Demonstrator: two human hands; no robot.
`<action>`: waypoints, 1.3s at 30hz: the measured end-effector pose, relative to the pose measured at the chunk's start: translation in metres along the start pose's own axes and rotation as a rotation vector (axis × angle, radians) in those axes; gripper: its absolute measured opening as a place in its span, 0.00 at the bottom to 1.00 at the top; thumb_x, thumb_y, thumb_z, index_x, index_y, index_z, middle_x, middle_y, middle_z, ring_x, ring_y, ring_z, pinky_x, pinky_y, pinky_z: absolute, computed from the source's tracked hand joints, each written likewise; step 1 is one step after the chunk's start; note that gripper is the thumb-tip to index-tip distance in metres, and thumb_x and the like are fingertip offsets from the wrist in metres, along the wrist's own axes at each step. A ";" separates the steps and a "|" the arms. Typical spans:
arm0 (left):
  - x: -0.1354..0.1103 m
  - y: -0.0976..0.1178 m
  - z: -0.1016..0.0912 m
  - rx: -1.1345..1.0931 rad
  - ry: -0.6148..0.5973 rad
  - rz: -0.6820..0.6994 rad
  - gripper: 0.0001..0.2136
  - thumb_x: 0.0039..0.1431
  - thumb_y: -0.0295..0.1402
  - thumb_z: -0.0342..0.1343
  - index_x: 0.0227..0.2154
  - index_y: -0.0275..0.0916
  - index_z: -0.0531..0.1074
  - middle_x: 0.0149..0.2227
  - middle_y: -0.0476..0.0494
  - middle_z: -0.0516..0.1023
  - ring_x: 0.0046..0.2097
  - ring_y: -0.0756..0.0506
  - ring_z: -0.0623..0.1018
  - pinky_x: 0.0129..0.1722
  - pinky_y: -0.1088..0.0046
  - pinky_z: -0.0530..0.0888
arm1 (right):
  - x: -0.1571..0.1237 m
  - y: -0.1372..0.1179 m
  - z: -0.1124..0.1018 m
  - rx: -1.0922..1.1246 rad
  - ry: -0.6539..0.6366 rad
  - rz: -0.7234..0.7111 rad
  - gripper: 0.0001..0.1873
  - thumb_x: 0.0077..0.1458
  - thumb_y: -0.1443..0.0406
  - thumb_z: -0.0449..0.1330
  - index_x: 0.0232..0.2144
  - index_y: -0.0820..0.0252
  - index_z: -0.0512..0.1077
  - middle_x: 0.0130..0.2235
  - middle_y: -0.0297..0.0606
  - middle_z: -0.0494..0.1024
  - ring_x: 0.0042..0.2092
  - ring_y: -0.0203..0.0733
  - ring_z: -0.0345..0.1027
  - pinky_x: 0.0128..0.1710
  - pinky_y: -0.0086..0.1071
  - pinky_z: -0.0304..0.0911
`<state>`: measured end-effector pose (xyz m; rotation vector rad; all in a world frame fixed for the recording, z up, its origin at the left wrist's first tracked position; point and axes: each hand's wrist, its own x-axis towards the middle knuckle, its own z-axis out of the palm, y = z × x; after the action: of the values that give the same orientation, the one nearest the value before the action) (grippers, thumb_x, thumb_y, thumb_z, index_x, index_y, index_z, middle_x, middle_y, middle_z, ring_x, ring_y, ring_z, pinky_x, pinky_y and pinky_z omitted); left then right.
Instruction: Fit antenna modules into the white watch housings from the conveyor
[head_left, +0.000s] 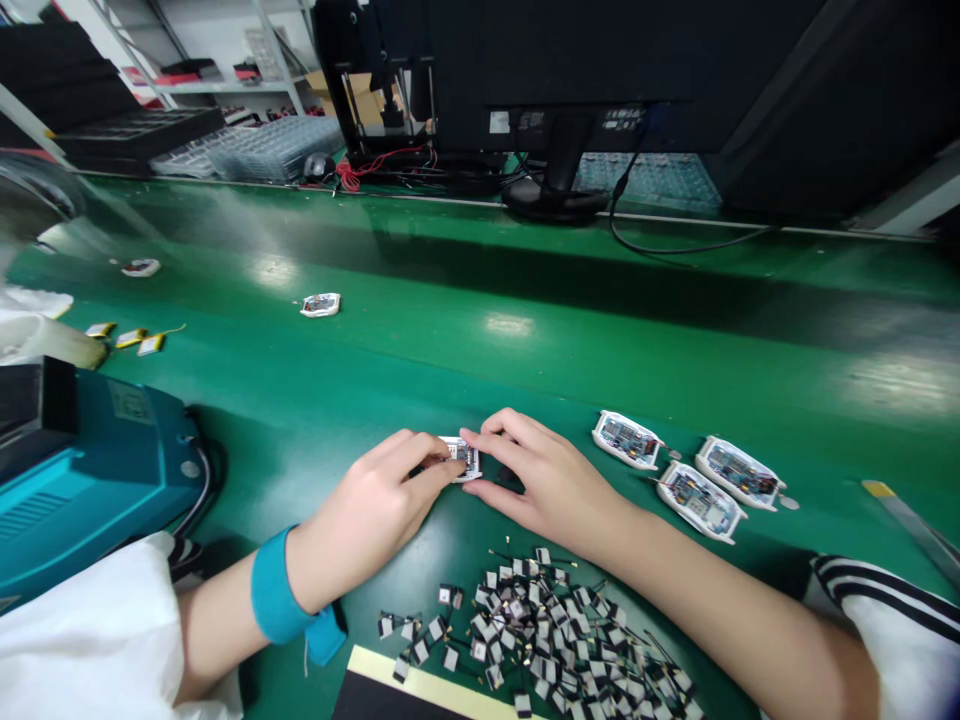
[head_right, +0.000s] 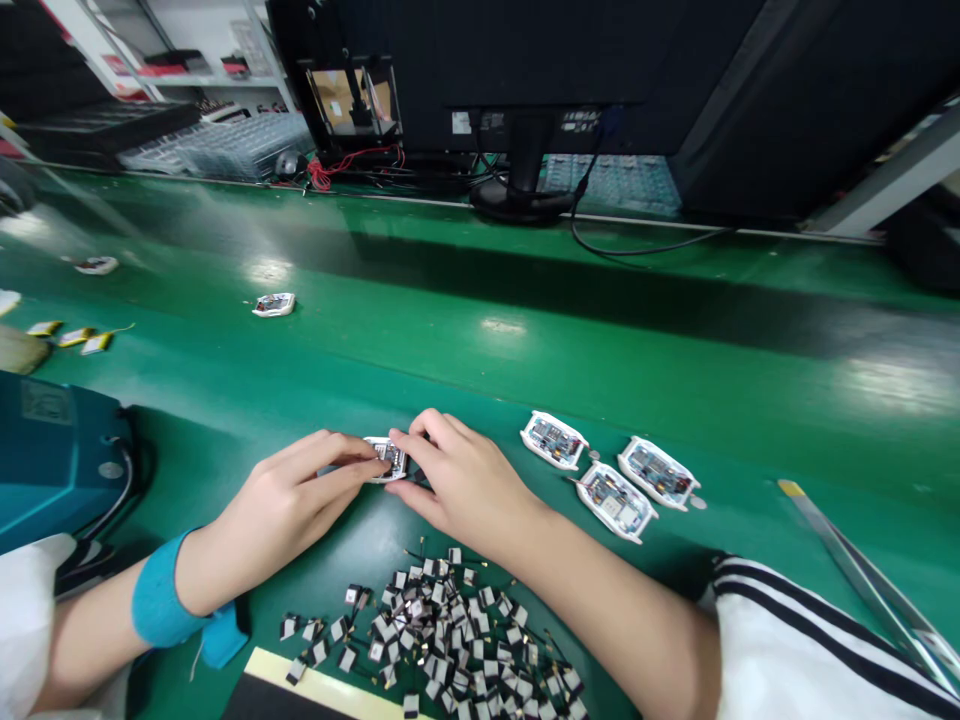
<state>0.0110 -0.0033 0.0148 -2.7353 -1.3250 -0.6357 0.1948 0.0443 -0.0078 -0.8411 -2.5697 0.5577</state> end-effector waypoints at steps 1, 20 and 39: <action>0.000 0.000 0.000 0.001 0.004 0.001 0.09 0.58 0.26 0.45 0.35 0.35 0.71 0.33 0.43 0.72 0.34 0.49 0.70 0.32 0.73 0.73 | 0.000 0.000 0.000 0.000 -0.002 -0.001 0.22 0.53 0.59 0.51 0.48 0.64 0.63 0.40 0.42 0.67 0.39 0.40 0.62 0.39 0.35 0.64; -0.001 -0.001 0.002 0.008 -0.008 0.031 0.09 0.57 0.25 0.45 0.35 0.33 0.70 0.31 0.42 0.71 0.33 0.48 0.69 0.30 0.71 0.73 | 0.002 -0.001 0.000 0.023 -0.013 0.027 0.20 0.53 0.59 0.51 0.47 0.61 0.63 0.40 0.42 0.66 0.40 0.40 0.62 0.40 0.36 0.64; -0.002 -0.002 0.004 0.000 -0.093 -0.048 0.10 0.56 0.23 0.45 0.36 0.36 0.70 0.34 0.43 0.70 0.39 0.47 0.71 0.39 0.69 0.73 | -0.012 0.004 -0.014 -0.352 0.145 0.013 0.15 0.56 0.68 0.47 0.44 0.68 0.65 0.33 0.43 0.69 0.34 0.40 0.66 0.32 0.35 0.66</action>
<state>0.0097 -0.0027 0.0106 -2.7727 -1.4130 -0.5169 0.2120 0.0438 -0.0010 -0.9708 -2.5646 0.0407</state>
